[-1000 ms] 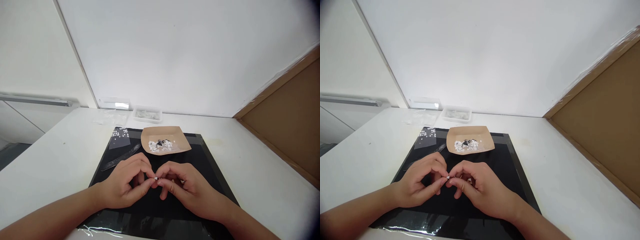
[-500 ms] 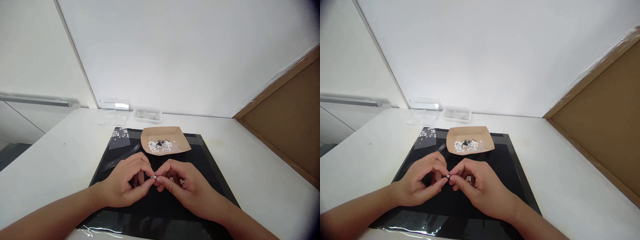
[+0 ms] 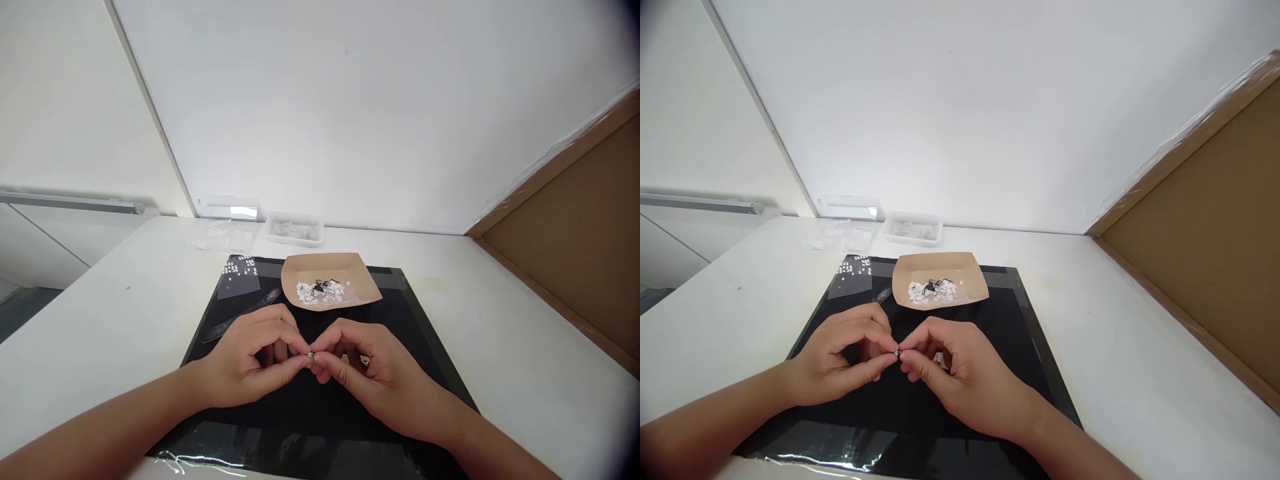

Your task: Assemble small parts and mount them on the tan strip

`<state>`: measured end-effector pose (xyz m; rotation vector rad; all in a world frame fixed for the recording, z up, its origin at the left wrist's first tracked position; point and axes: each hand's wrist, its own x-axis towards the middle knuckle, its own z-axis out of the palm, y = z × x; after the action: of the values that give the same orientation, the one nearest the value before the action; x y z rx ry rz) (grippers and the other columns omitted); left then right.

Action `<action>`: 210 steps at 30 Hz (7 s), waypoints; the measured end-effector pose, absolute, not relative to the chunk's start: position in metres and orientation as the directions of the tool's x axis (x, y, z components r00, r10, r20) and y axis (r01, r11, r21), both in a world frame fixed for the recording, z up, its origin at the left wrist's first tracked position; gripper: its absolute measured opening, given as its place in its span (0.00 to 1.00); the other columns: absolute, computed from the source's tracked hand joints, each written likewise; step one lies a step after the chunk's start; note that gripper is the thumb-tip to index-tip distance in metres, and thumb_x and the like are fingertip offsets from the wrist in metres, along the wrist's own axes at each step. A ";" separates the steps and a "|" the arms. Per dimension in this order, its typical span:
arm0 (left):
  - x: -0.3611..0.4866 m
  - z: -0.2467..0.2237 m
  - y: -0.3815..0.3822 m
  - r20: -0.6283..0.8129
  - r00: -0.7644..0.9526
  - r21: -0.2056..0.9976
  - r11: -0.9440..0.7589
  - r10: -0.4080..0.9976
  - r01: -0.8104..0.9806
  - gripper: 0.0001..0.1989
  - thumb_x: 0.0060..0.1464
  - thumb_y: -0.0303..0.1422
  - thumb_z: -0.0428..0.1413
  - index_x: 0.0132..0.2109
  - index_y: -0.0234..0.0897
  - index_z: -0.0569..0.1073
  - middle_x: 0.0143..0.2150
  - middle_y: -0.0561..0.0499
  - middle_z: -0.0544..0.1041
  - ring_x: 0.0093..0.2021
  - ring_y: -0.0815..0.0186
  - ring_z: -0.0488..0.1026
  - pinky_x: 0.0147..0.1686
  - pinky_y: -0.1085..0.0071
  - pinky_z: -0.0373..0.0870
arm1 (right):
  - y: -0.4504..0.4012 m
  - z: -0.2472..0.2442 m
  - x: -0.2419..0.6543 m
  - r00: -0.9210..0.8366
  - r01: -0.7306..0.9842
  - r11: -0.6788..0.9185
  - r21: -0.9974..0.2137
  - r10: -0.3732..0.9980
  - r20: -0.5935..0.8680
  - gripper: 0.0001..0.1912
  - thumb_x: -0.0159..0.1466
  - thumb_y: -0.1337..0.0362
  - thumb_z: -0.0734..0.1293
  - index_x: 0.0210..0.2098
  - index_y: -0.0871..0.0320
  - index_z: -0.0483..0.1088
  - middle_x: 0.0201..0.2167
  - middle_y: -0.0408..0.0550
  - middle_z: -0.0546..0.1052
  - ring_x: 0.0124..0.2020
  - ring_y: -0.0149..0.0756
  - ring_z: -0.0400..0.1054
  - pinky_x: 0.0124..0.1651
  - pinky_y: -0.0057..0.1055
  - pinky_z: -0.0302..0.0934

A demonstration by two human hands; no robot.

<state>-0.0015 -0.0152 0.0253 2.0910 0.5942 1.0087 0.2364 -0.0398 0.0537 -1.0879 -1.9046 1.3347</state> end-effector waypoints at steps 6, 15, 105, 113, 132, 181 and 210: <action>-0.004 0.028 -0.014 0.349 0.636 0.876 -0.481 0.688 0.040 0.05 0.62 0.26 0.61 0.45 0.35 0.78 0.41 0.49 0.72 0.25 0.75 0.77 0.23 0.81 0.73 | -0.040 0.056 0.237 -0.517 0.309 0.149 -0.939 0.855 -0.034 0.06 0.69 0.58 0.70 0.41 0.54 0.76 0.32 0.41 0.80 0.32 0.29 0.72 0.31 0.24 0.61; -0.005 0.026 -0.014 0.275 0.656 0.909 -0.413 0.703 0.061 0.05 0.64 0.28 0.59 0.46 0.35 0.78 0.42 0.49 0.72 0.26 0.76 0.78 0.23 0.81 0.72 | -0.039 0.057 0.238 -0.526 0.309 0.147 -0.940 0.850 -0.040 0.04 0.68 0.60 0.71 0.41 0.53 0.76 0.33 0.40 0.80 0.32 0.28 0.72 0.32 0.23 0.62; -0.001 0.042 -0.017 0.671 0.599 0.443 -0.884 0.437 0.150 0.09 0.59 0.20 0.62 0.46 0.31 0.78 0.37 0.46 0.77 0.35 0.69 0.76 0.33 0.75 0.77 | -0.044 0.047 0.242 -0.563 0.403 0.738 -0.541 0.666 0.490 0.06 0.69 0.69 0.68 0.46 0.57 0.71 0.35 0.42 0.79 0.33 0.29 0.71 0.36 0.26 0.62; -0.007 0.037 -0.016 0.615 0.684 0.410 -0.900 0.392 0.146 0.12 0.61 0.21 0.61 0.51 0.31 0.76 0.42 0.45 0.76 0.39 0.68 0.75 0.34 0.74 0.75 | -0.043 0.049 0.242 -0.569 0.408 0.613 -0.677 0.751 0.337 0.02 0.70 0.67 0.67 0.42 0.54 0.71 0.34 0.39 0.78 0.32 0.26 0.69 0.35 0.23 0.61; -0.004 0.032 -0.017 0.458 0.688 0.602 -0.766 0.563 0.226 0.05 0.65 0.25 0.55 0.47 0.37 0.72 0.40 0.49 0.70 0.38 0.68 0.69 0.38 0.74 0.72 | -0.044 0.049 0.233 -0.508 0.396 0.426 -0.814 0.840 0.192 0.04 0.72 0.64 0.65 0.41 0.53 0.72 0.30 0.38 0.79 0.30 0.26 0.71 0.30 0.21 0.61; 0.010 0.031 -0.024 0.491 0.483 0.682 -0.665 0.725 0.305 0.03 0.53 0.23 0.59 0.34 0.33 0.75 0.34 0.52 0.72 0.23 0.78 0.68 0.21 0.82 0.69 | -0.052 0.037 0.219 -0.432 0.283 0.051 -0.958 0.899 -0.080 0.08 0.72 0.57 0.65 0.40 0.54 0.71 0.28 0.41 0.81 0.28 0.29 0.77 0.33 0.22 0.71; 0.006 0.030 -0.024 0.387 0.497 0.787 -0.559 0.776 0.260 0.02 0.55 0.25 0.60 0.38 0.32 0.78 0.36 0.54 0.71 0.24 0.81 0.67 0.24 0.86 0.69 | -0.051 0.039 0.220 -0.373 0.385 0.091 -0.918 0.926 -0.065 0.09 0.72 0.55 0.65 0.40 0.53 0.70 0.25 0.41 0.80 0.26 0.30 0.76 0.32 0.22 0.70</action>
<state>0.0059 -0.0243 0.0299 2.0741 0.8475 0.9935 0.2197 -0.0513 0.0386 -1.2864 -1.8204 1.2615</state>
